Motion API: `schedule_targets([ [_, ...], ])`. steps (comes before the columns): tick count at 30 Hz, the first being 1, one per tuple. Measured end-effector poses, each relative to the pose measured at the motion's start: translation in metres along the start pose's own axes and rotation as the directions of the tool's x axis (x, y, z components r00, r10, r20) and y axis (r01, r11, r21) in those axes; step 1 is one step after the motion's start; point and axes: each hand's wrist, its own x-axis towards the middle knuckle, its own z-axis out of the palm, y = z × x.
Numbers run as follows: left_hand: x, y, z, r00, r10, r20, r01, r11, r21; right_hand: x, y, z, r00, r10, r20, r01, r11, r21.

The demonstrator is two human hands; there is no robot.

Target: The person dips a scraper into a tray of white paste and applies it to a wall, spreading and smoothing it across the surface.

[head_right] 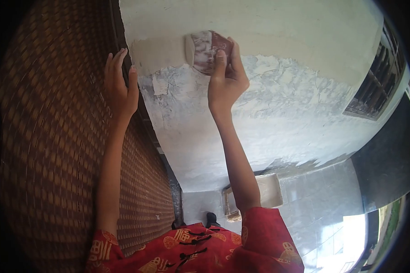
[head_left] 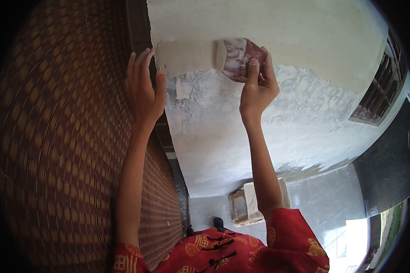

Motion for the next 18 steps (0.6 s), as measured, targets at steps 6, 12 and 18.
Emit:
schedule_targets([
  [6,0.004,0.012,0.002,1.000,0.014,0.007,-0.014,1.000,-0.013,-0.017,0.017,0.022,0.991,-0.001,0.133,0.026,0.982,-0.188],
  [12,0.002,0.001,-0.004,1.000,0.006,-0.011,-0.005,0.999,0.034,0.049,0.001,-0.069,0.983,-0.032,-0.181,0.018,0.997,-0.079],
  [18,0.008,0.022,0.008,0.999,0.034,-0.006,-0.034,0.999,-0.021,0.009,-0.005,-0.010,1.000,-0.005,-0.005,0.005,1.000,-0.002],
])
